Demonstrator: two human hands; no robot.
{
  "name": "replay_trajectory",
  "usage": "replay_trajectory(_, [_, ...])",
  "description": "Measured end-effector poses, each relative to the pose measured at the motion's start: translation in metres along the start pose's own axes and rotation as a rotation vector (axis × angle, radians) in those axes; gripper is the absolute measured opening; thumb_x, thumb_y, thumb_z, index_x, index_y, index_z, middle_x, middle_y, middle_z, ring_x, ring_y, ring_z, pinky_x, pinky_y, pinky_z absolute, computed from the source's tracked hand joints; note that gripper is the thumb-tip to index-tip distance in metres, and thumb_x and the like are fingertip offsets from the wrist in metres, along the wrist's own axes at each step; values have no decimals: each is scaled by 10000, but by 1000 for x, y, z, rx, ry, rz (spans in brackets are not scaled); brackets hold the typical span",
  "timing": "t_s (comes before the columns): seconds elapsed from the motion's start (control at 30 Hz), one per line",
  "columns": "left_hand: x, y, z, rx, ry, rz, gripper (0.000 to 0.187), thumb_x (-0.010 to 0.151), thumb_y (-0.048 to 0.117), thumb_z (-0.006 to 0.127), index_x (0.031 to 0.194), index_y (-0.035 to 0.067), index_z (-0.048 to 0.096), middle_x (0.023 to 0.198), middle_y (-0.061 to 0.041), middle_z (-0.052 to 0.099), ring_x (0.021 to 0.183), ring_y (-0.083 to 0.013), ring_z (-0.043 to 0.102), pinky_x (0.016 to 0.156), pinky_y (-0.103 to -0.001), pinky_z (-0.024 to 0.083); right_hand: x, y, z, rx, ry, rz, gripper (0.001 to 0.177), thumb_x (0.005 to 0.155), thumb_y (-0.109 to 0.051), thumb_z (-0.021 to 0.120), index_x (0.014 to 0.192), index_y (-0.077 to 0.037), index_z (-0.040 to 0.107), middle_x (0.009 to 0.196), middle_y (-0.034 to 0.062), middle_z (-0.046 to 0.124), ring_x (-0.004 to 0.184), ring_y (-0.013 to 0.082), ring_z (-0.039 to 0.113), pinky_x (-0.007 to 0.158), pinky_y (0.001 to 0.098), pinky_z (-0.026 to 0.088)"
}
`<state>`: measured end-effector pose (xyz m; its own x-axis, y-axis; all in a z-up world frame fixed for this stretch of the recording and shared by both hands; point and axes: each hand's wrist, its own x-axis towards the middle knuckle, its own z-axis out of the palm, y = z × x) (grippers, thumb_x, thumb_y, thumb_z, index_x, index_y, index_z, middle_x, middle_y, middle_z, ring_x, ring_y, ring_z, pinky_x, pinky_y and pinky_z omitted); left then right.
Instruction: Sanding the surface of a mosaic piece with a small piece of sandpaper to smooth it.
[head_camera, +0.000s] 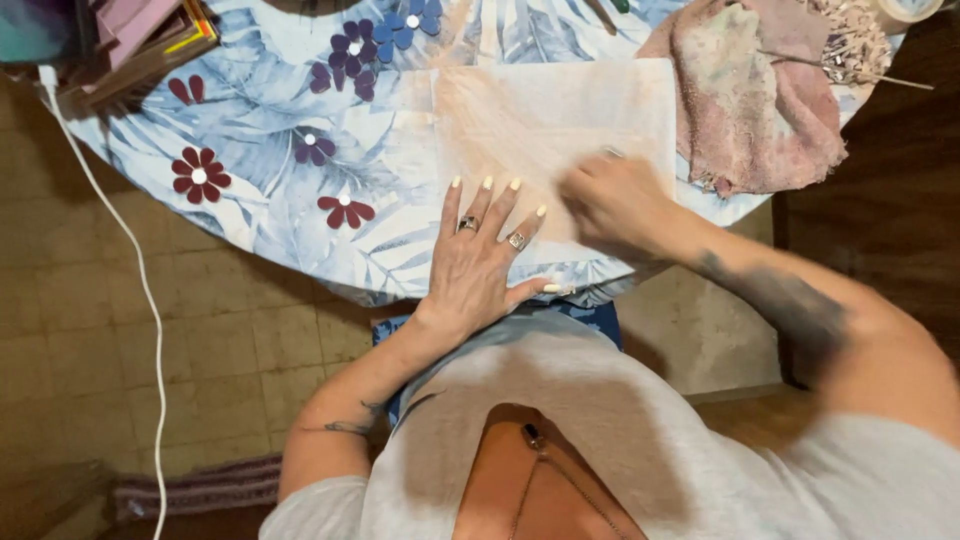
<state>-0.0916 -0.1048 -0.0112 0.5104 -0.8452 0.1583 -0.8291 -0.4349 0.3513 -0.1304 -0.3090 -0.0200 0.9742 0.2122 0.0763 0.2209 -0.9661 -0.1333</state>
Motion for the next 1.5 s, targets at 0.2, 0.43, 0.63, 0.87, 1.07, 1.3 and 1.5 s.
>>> replay_trajectory(0.2, [0,2,-3,172,68,37,667,667,619,563,1174,188,513,1248,-135,408,1136,-345,416,1008,-519,142,153,-5,38,58,156,-99,130,697,-87,461,578,-62,415,532,69,489,418,292,463,318,385,317])
replay_trajectory(0.43, [-2,2,3,17,4,-19,724,624,657,551,1171,186,495,1234,-146,412,1173,-348,372,1035,-528,8,-10,6,-2,-40,66,-133,57,772,-186,471,750,-133,471,627,65,471,594,278,541,467,397,435])
replay_trajectory(0.63, [-3,-1,5,-11,41,17,755,598,670,551,1160,167,508,1224,-170,423,1164,-372,375,1038,-530,21,-24,16,15,-142,35,-3,109,807,-277,448,748,-187,466,646,25,455,614,228,550,470,356,440])
replay_trajectory(0.87, [-2,3,4,6,63,-7,737,604,662,559,1156,175,510,1211,-151,433,1152,-362,392,1035,-525,23,138,8,51,48,217,-154,168,803,-233,440,684,-119,476,579,33,464,498,259,533,411,384,404])
replay_trajectory(1.07, [-2,1,3,14,30,-22,742,599,674,547,1159,188,511,1230,-144,421,1165,-351,382,1035,-525,20,26,13,-9,-7,17,-303,127,800,-203,420,706,-120,442,584,56,447,500,283,524,414,397,415])
replay_trajectory(1.3, [-3,4,1,20,80,-22,724,613,635,571,1170,179,501,1210,-151,442,1146,-361,400,1013,-561,1,-22,69,-59,-34,-143,-330,221,777,-271,462,742,-59,512,627,94,501,540,275,559,524,383,461])
replay_trajectory(1.5, [-2,2,-2,32,109,-51,656,682,593,555,1148,133,522,1158,-147,492,1110,-340,445,1004,-579,-17,4,12,-43,890,88,15,238,908,-221,432,763,-82,560,553,31,445,569,146,468,556,300,427])
